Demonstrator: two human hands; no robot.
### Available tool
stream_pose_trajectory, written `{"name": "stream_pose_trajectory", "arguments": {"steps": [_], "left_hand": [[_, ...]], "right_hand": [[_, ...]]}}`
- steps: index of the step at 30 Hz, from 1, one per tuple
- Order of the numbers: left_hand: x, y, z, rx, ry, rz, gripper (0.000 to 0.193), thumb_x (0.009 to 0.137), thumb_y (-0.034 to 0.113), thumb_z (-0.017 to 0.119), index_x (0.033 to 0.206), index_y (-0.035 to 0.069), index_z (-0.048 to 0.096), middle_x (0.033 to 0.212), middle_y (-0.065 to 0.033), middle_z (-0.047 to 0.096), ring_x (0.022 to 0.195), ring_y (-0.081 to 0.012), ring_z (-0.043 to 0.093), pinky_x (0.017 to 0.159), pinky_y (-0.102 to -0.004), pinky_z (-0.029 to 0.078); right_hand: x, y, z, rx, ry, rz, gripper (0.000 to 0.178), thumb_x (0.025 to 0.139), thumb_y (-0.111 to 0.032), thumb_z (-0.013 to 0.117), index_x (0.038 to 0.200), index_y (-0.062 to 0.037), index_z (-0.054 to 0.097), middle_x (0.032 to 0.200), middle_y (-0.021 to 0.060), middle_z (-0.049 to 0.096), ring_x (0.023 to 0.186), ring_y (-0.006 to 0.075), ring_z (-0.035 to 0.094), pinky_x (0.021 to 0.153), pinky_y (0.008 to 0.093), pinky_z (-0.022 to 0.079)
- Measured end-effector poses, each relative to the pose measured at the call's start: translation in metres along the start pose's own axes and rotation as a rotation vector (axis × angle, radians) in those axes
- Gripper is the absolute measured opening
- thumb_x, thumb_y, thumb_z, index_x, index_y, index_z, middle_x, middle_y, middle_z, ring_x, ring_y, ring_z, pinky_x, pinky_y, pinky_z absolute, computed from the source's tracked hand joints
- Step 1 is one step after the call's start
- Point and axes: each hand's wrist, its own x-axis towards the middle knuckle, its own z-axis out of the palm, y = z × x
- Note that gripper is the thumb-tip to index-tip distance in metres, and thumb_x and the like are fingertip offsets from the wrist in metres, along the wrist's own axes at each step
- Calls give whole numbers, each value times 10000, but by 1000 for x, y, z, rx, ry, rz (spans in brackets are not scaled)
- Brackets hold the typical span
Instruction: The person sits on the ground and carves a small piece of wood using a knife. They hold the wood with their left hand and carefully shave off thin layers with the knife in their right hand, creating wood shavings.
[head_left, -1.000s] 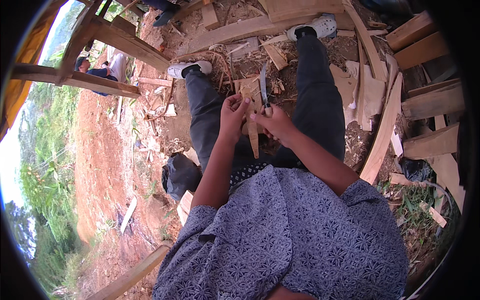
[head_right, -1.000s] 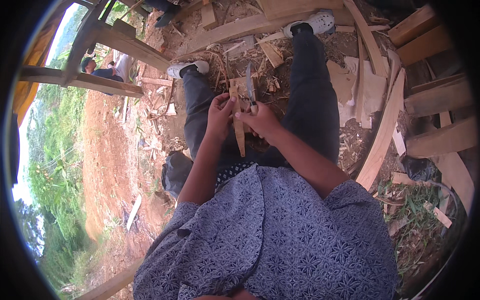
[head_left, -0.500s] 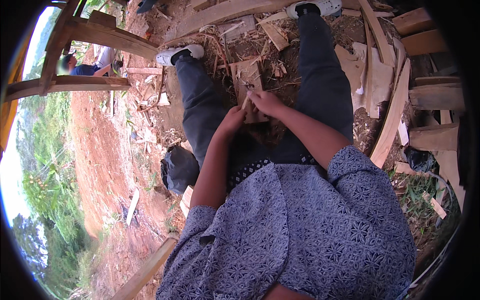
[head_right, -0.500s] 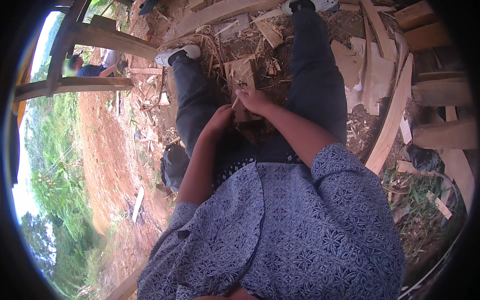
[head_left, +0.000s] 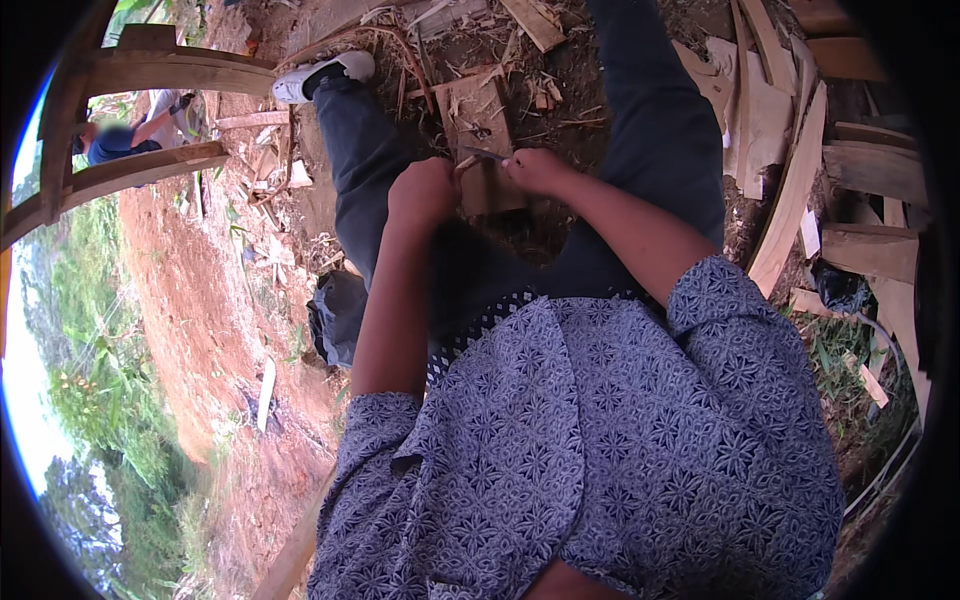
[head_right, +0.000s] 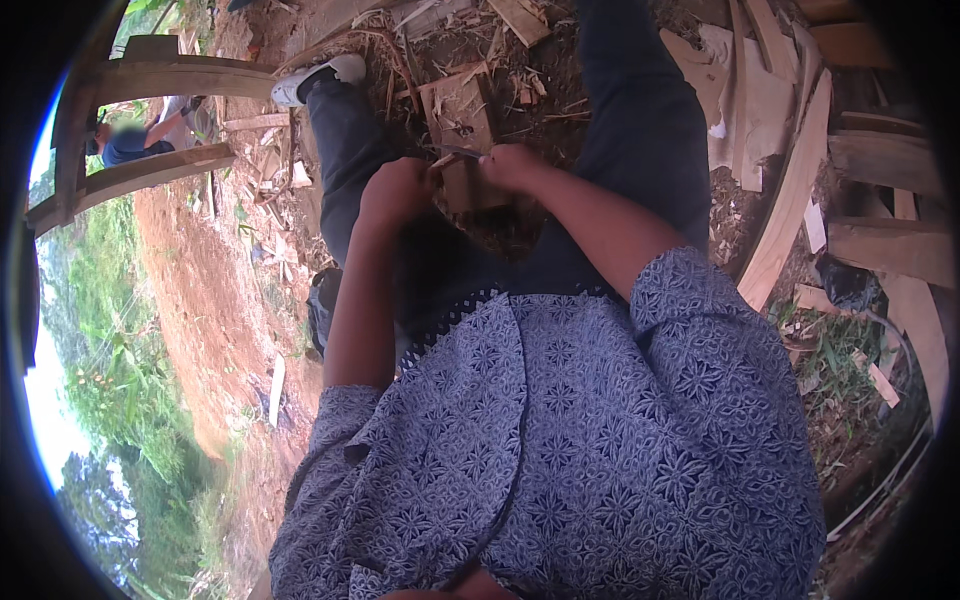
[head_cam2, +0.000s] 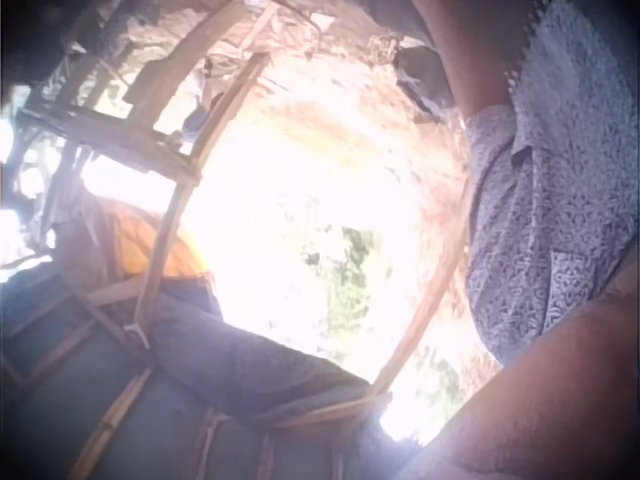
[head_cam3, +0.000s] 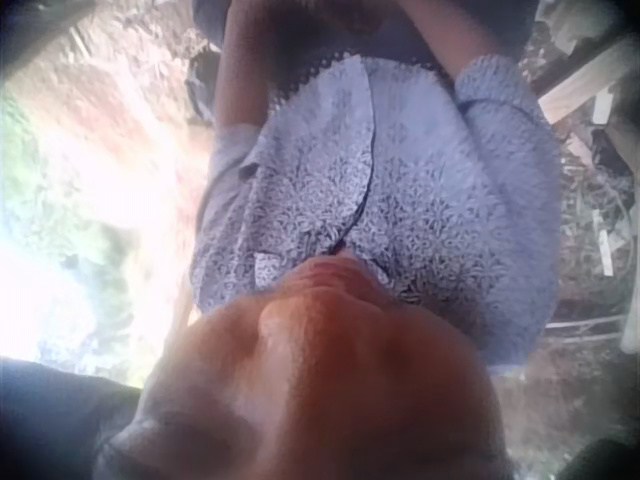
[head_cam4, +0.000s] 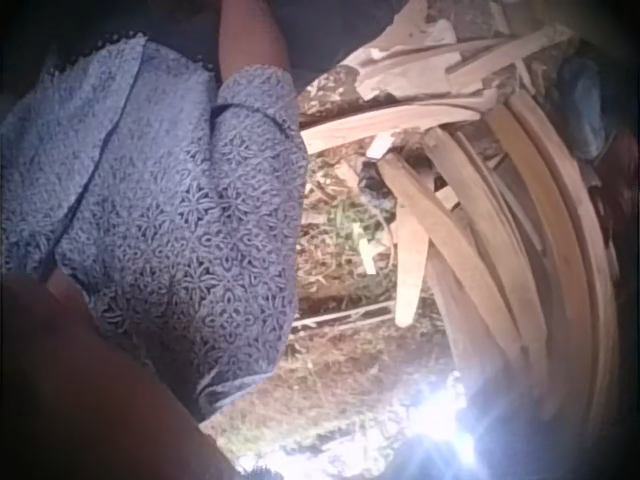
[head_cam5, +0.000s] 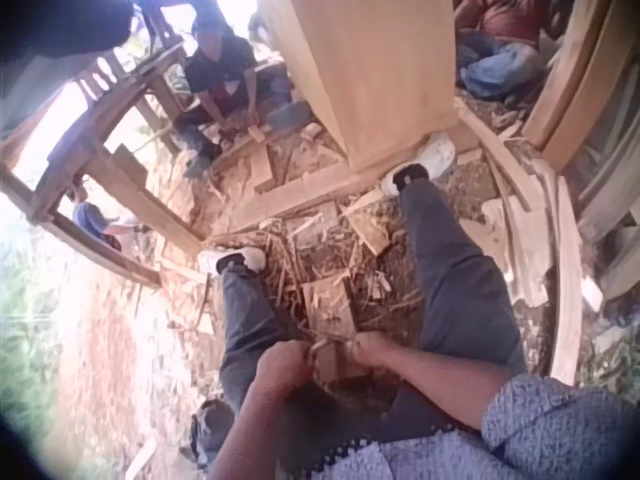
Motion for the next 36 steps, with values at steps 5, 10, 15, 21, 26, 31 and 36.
{"name": "stream_pose_trajectory", "arguments": {"steps": [5, 10, 15, 21, 26, 31, 36], "left_hand": [[-7, -3, 1, 109, -126, -53, 283, 941, 273, 544, 977, 61, 729, 980, -204, 722, 972, -383, 693, 852, -503, 545], [-18, 9, 12, 135, -160, -49, 274, 930, 228, 526, 973, 40, 720, 992, -218, 723, 954, -382, 706, 835, -499, 559], [-24, 31, 24, 121, -142, -113, 268, 922, 209, 521, 973, 33, 717, 974, -206, 731, 924, -378, 719, 796, -484, 574], [-28, 36, 22, 179, -95, -122, 249, 923, 191, 520, 971, 51, 720, 957, -185, 741, 900, -365, 731, 763, -479, 581], [-31, 38, 20, 203, -98, -121, 254, 926, 188, 515, 977, 50, 722, 961, -180, 742, 897, -355, 734, 755, -469, 582], [-25, 47, 20, 267, -118, -116, 262, 903, 178, 535, 997, 80, 758, 984, -117, 759, 928, -292, 743, 742, -408, 588], [-26, 53, 15, 314, -129, -104, 244, 917, 177, 547, 983, 68, 755, 987, -145, 757, 922, -309, 746, 755, -427, 596]], "right_hand": [[-12, 1, 12, -48, -29, 1, 548, 1028, -420, 395, 1076, 22, 716, 1065, 284, 689, 1019, 446, 665, 925, 523, 499], [-40, -12, 24, 36, 55, 91, 561, 1057, -416, 354, 971, 19, 697, 1009, 292, 682, 988, 469, 651, 885, 544, 494], [-46, -15, 26, 63, 108, 73, 555, 1069, -401, 352, 942, 20, 691, 965, 301, 682, 955, 477, 652, 853, 554, 501], [-33, -23, 33, 17, 83, 181, 547, 1064, -420, 368, 974, -11, 720, 1029, 268, 695, 1003, 448, 662, 877, 533, 517], [-38, -43, 12, -86, -6, 278, 553, 1063, -465, 353, 1107, -60, 727, 1165, 192, 704, 1101, 388, 664, 957, 487, 512], [-27, -44, 8, -91, -14, 319, 576, 1060, -486, 342, 1157, -57, 713, 1240, 203, 672, 1161, 384, 639, 968, 495, 506], [-18, -56, -2, -117, -63, 353, 587, 1058, -496, 327, 1261, -71, 676, 1351, 171, 623, 1239, 360, 602, 1029, 476, 479]]}}
